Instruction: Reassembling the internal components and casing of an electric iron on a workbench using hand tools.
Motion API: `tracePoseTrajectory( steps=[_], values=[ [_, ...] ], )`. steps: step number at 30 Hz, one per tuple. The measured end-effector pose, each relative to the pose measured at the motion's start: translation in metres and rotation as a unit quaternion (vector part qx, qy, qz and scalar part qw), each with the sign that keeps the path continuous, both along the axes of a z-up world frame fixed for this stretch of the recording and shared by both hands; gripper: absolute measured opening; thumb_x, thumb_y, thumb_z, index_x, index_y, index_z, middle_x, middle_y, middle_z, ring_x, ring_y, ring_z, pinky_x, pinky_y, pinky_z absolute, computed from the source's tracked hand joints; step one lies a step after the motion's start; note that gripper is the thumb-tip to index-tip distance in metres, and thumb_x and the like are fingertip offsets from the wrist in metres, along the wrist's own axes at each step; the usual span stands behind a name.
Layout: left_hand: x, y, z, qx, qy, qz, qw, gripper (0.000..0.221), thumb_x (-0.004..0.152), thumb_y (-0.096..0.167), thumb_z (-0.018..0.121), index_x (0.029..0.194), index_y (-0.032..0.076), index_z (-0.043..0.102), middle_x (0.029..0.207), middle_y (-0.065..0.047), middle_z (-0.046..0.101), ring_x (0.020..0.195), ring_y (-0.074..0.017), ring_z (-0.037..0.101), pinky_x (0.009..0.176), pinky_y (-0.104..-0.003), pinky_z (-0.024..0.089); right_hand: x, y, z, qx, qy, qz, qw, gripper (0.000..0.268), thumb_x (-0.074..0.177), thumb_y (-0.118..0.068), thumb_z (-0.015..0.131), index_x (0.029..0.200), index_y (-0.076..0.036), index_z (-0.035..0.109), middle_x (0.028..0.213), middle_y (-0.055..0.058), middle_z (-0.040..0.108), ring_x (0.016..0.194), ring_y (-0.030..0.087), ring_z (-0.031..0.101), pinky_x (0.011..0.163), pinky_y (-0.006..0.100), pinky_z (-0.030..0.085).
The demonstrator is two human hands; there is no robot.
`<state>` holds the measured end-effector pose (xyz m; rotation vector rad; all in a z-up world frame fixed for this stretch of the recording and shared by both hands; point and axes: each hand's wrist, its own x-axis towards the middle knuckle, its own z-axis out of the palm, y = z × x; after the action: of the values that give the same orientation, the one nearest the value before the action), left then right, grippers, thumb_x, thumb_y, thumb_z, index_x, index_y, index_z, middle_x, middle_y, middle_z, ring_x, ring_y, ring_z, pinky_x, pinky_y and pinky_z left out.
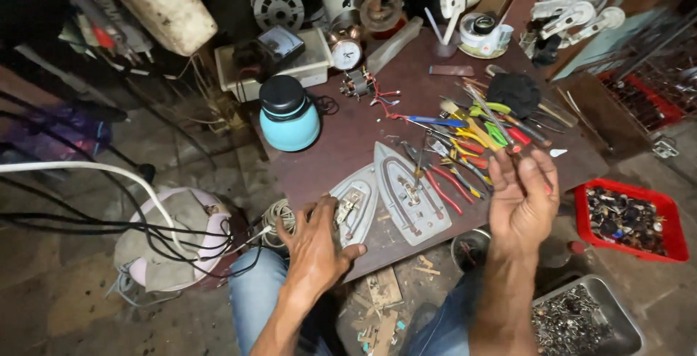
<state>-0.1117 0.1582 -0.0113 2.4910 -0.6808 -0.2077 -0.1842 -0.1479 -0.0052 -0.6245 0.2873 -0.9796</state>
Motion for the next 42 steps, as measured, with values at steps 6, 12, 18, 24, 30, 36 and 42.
tracePoseTrajectory(
  steps=[6, 12, 18, 24, 30, 36, 42],
  values=[
    [-0.006, 0.002, -0.008, 0.01, -0.007, 0.007, 1.0, 0.088, 0.075, 0.057, 0.081, 0.14, 0.01, 0.045, 0.136, -0.013, 0.059, 0.122, -0.0325, 0.045, 0.098, -0.061, 0.025, 0.024, 0.033, 0.026, 0.015, -0.089, 0.013, 0.996, 0.017, 0.091, -0.003, 0.07, 0.107, -0.008, 0.071, 0.096, 0.012, 0.075, 0.094, 0.034, 0.074, 0.089, 0.042, 0.065],
    [-0.008, 0.001, -0.019, 0.032, -0.073, 0.006, 0.997, 0.08, 0.084, 0.065, 0.063, 0.138, 0.007, 0.052, 0.149, -0.017, 0.048, 0.123, -0.0349, 0.044, 0.094, -0.066, 0.026, 0.029, 0.062, 0.036, -0.261, 0.076, 0.081, 0.959, 0.032, 0.098, 0.0, 0.061, 0.127, -0.011, 0.05, 0.11, 0.009, 0.059, 0.096, 0.018, 0.065, 0.085, 0.046, 0.067],
    [-0.007, 0.001, -0.015, 0.034, -0.059, 0.005, 0.998, 0.08, 0.076, 0.054, 0.08, 0.136, 0.009, 0.052, 0.148, -0.014, 0.049, 0.123, -0.0329, 0.043, 0.093, -0.065, 0.027, 0.04, 0.102, 0.037, -0.495, 0.185, 0.218, 0.82, 0.031, 0.097, -0.005, 0.058, 0.124, -0.001, 0.045, 0.104, 0.011, 0.056, 0.094, 0.023, 0.07, 0.086, 0.03, 0.065],
    [-0.008, 0.0, -0.018, 0.038, -0.068, 0.009, 0.997, 0.076, 0.079, 0.056, 0.074, 0.136, 0.01, 0.053, 0.148, -0.014, 0.049, 0.122, -0.0334, 0.043, 0.093, -0.064, 0.027, 0.043, 0.117, 0.052, -0.522, 0.347, 0.205, 0.752, 0.039, 0.093, -0.026, 0.063, 0.126, -0.011, 0.05, 0.099, 0.003, 0.065, 0.086, 0.012, 0.066, 0.064, 0.024, 0.057],
    [-0.007, -0.001, -0.014, 0.053, -0.044, 0.011, 0.998, 0.081, 0.078, 0.055, 0.078, 0.139, 0.009, 0.05, 0.151, -0.014, 0.046, 0.127, -0.0347, 0.042, 0.095, -0.066, 0.027, 0.051, 0.115, 0.052, -0.532, 0.36, 0.205, 0.739, 0.039, 0.093, -0.027, 0.062, 0.127, -0.013, 0.05, 0.1, 0.003, 0.06, 0.083, 0.011, 0.062, 0.066, 0.024, 0.056],
    [-0.006, 0.0, -0.021, 0.042, -0.063, 0.009, 0.997, 0.081, 0.08, 0.063, 0.07, 0.138, 0.01, 0.052, 0.15, -0.014, 0.047, 0.125, -0.0338, 0.042, 0.092, -0.063, 0.026, 0.055, 0.116, 0.047, -0.524, 0.357, 0.223, 0.741, 0.037, 0.093, -0.024, 0.064, 0.126, -0.013, 0.049, 0.087, 0.001, 0.056, 0.07, 0.009, 0.058, 0.055, 0.024, 0.052],
    [-0.007, 0.0, -0.024, 0.043, -0.089, 0.009, 0.995, 0.078, 0.079, 0.06, 0.071, 0.136, 0.01, 0.054, 0.148, -0.014, 0.05, 0.123, -0.0332, 0.043, 0.09, -0.061, 0.026, 0.055, 0.117, 0.05, -0.532, 0.364, 0.208, 0.735, 0.041, 0.092, -0.027, 0.063, 0.128, -0.013, 0.05, 0.097, 0.002, 0.061, 0.084, 0.012, 0.064, 0.068, 0.026, 0.057]
  ],
)
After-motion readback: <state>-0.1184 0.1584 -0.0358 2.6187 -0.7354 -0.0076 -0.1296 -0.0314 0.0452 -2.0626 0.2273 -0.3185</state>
